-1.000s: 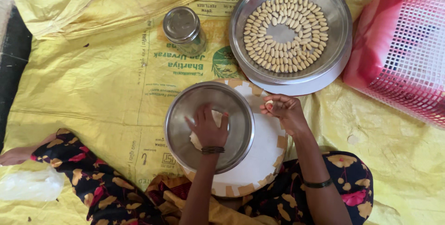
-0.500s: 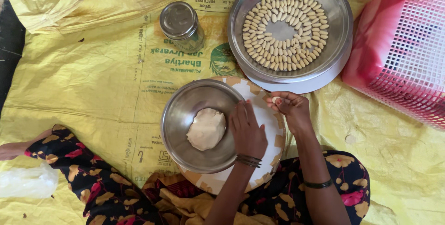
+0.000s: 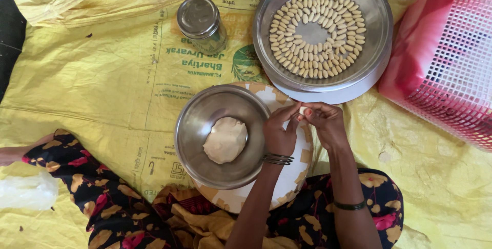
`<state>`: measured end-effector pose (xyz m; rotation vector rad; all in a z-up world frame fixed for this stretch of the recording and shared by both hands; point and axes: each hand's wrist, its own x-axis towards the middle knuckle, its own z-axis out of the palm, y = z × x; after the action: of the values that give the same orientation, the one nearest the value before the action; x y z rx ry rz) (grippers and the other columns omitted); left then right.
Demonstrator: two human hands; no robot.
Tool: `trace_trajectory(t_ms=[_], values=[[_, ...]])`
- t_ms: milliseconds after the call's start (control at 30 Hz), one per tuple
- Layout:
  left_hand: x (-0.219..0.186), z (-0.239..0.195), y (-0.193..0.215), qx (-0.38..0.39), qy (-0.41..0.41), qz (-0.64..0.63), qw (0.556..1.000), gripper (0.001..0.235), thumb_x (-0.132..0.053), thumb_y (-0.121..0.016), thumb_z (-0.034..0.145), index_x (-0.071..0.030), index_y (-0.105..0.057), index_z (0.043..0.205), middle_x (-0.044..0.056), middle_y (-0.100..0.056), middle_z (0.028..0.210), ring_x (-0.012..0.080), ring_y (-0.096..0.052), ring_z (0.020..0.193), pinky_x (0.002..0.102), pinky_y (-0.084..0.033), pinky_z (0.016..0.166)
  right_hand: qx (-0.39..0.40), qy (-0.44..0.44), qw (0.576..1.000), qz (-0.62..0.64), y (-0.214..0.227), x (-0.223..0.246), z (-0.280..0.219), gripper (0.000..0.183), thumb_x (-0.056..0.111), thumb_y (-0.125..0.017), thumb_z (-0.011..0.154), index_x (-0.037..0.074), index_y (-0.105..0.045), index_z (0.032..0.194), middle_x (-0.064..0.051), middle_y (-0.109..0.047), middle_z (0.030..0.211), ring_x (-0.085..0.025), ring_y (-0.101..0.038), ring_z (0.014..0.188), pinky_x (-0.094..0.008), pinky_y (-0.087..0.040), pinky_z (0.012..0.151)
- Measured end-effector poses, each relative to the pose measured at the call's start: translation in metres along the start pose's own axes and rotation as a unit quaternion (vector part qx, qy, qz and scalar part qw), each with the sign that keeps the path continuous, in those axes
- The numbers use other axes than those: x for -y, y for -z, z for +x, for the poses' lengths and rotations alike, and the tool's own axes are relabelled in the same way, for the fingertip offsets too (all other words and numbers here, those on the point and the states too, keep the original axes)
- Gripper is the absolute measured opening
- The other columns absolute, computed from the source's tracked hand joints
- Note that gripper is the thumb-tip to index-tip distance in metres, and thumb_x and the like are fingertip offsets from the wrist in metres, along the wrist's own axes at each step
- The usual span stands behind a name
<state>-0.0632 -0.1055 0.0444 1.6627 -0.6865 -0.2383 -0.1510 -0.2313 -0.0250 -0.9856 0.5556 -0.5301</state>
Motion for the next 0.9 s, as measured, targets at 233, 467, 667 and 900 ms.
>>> trace_trajectory(t_ms=[233,467,667,900], values=[[0.009,0.002,-0.002,0.013,0.008,0.014,1.0,0.03,0.007,-0.072,0.084,-0.007,-0.078,0.111,0.011,-0.076,0.094,0.0205,-0.075,0.082,0.03,-0.058,0.075,-0.027,0.079,0.993,-0.089,-0.002,0.001,-0.004,0.014,-0.011,-0.072,0.091,-0.005,-0.075,0.103,-0.013,-0.077,0.093,-0.017,-0.073,0.081,-0.03,-0.062,0.076],[0.019,0.008,-0.003,-0.015,0.033,-0.011,0.999,0.028,0.007,-0.068,0.085,-0.006,-0.076,0.108,0.01,-0.075,0.092,0.0209,-0.075,0.08,0.032,-0.059,0.072,-0.006,0.009,0.994,-0.106,-0.009,0.013,0.0,0.019,-0.007,-0.07,0.09,-0.002,-0.076,0.108,-0.012,-0.078,0.093,-0.015,-0.074,0.079,-0.028,-0.061,0.073],[0.001,0.01,0.002,0.025,-0.046,0.095,0.994,0.035,0.008,-0.064,0.083,-0.008,-0.076,0.111,0.012,-0.072,0.092,0.0282,-0.073,0.081,0.038,-0.058,0.073,-0.017,0.021,0.996,-0.09,-0.012,0.01,0.004,0.025,-0.008,-0.072,0.086,0.0,-0.075,0.11,-0.008,-0.077,0.092,-0.011,-0.073,0.08,-0.026,-0.062,0.075],[0.007,0.012,0.005,0.066,-0.066,0.109,0.99,0.019,-0.005,-0.079,0.084,-0.008,-0.074,0.102,0.011,-0.071,0.089,0.0301,-0.071,0.08,0.04,-0.056,0.07,-0.027,0.071,0.993,-0.09,0.001,-0.003,0.002,0.012,-0.01,-0.074,0.09,-0.005,-0.076,0.101,-0.012,-0.076,0.088,-0.015,-0.072,0.076,-0.029,-0.062,0.071]])
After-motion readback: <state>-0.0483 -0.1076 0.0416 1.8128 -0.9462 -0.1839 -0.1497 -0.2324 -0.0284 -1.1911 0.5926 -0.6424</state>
